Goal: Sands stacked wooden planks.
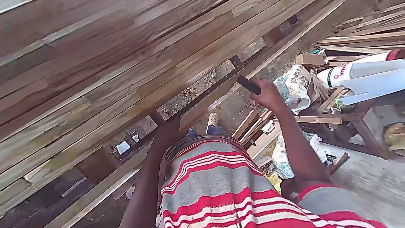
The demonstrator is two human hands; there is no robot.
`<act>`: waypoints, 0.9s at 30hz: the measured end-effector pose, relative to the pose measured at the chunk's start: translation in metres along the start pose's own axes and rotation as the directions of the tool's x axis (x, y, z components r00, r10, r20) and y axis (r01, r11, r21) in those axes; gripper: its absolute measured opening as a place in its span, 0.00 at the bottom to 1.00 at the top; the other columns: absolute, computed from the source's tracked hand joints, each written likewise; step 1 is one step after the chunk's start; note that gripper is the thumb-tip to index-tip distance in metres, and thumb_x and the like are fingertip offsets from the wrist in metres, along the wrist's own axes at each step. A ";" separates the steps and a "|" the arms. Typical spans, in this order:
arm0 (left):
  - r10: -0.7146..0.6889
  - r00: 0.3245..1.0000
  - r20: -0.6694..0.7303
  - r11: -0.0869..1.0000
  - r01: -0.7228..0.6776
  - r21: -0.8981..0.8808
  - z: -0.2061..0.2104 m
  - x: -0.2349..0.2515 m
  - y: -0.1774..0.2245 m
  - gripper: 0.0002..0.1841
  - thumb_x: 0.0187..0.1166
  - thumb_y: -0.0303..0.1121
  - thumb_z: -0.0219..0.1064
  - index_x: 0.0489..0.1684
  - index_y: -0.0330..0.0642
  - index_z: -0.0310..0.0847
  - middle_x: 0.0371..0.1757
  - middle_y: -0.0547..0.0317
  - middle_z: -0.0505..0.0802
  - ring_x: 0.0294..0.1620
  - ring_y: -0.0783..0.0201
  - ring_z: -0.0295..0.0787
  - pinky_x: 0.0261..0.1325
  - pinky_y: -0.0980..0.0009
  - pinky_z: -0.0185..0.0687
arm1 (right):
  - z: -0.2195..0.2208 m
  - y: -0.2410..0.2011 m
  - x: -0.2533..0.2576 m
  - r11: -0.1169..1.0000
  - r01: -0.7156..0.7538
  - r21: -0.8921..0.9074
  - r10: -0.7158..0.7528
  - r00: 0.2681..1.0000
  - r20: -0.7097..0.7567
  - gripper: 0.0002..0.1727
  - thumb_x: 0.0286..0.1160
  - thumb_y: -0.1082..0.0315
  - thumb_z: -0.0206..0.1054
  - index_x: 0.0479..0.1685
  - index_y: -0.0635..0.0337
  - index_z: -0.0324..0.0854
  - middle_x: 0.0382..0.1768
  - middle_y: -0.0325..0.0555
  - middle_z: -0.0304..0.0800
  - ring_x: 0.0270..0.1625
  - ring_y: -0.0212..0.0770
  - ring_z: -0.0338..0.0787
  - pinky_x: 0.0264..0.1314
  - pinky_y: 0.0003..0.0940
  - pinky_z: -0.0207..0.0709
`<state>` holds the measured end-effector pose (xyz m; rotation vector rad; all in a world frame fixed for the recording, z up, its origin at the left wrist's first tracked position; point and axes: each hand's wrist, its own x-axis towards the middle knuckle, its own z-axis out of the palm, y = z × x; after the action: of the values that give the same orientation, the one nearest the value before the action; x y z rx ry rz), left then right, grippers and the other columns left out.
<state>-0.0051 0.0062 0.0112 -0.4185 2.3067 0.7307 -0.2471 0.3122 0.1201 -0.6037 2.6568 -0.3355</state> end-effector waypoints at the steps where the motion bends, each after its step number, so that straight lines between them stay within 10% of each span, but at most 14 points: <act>1: -0.011 1.000 0.004 1.000 0.011 0.005 0.000 0.000 0.001 0.36 0.76 0.53 0.72 0.73 0.34 0.71 0.51 0.30 0.90 0.55 0.30 0.88 0.58 0.30 0.79 | -0.009 0.006 0.016 0.988 0.098 -0.121 -0.096 0.995 0.026 0.31 0.65 0.70 0.74 0.74 0.47 0.83 0.66 0.63 0.84 0.64 0.67 0.86 0.61 0.73 0.77; 5: -0.002 1.000 -0.015 1.000 0.001 -0.019 0.005 0.002 -0.003 0.36 0.74 0.52 0.73 0.73 0.33 0.73 0.52 0.30 0.90 0.57 0.30 0.88 0.60 0.29 0.78 | -0.040 -0.007 0.072 0.767 0.494 -0.410 -0.411 0.868 0.277 0.24 0.68 0.71 0.71 0.66 0.42 0.88 0.65 0.62 0.86 0.70 0.69 0.82 0.74 0.79 0.58; 9: 0.028 0.999 -0.021 0.999 -0.028 -0.024 0.006 0.004 -0.009 0.35 0.75 0.53 0.74 0.70 0.33 0.73 0.46 0.32 0.89 0.52 0.32 0.88 0.57 0.31 0.79 | -0.038 -0.024 0.107 0.575 0.670 -0.470 -0.471 0.741 0.479 0.19 0.72 0.67 0.69 0.62 0.40 0.89 0.58 0.57 0.88 0.65 0.66 0.83 0.71 0.78 0.60; 27: -0.013 0.998 -0.059 0.986 0.003 -0.165 0.011 0.009 -0.018 0.38 0.69 0.48 0.82 0.80 0.44 0.74 0.56 0.37 0.92 0.60 0.39 0.90 0.66 0.33 0.78 | -0.061 -0.002 0.155 0.316 0.845 -0.432 -0.582 0.532 0.615 0.13 0.79 0.51 0.68 0.53 0.44 0.91 0.54 0.56 0.88 0.61 0.64 0.85 0.71 0.77 0.57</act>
<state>0.0026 -0.0021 -0.0089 -0.5310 2.3065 0.9205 -0.4012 0.2486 0.1255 -1.9484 1.8677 0.5856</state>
